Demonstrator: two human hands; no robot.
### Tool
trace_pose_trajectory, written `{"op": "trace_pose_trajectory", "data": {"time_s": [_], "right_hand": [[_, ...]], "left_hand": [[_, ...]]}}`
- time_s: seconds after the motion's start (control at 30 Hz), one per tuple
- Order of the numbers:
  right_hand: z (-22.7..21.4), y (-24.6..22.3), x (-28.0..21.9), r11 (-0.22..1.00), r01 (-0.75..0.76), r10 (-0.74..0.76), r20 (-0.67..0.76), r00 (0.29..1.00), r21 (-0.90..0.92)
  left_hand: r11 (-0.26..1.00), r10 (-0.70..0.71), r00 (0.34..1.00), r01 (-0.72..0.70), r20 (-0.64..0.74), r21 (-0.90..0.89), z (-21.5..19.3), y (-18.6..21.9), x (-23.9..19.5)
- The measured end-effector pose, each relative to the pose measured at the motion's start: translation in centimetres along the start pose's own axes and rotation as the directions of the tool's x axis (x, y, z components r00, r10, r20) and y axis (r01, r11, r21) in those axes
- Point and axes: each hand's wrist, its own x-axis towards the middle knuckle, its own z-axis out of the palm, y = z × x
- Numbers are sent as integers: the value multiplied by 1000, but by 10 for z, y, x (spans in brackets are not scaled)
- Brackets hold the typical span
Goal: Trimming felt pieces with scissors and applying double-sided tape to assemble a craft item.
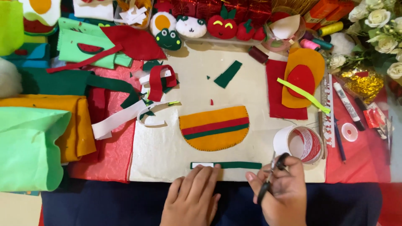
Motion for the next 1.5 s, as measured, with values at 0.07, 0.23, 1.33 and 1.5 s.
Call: {"op": "trace_pose_trajectory", "data": {"time_s": [0.07,0.23,1.33,1.5], "right_hand": [[-4,-5,0,997,76,-76,-20,997,-4],[-29,-7,14,975,212,-219,-114,969,-71],[-97,-20,-9,836,216,-458,426,780,504],[-102,-11,-30,921,5,-171,395,903,389]], "left_hand": [[998,-44,998,43,40,35,5,2,-2],[992,-123,987,125,98,-10,4,3,-1],[714,-145,989,101,-5,-692,-83,8,53],[543,-96,994,93,48,-835,-124,34,63]]}}
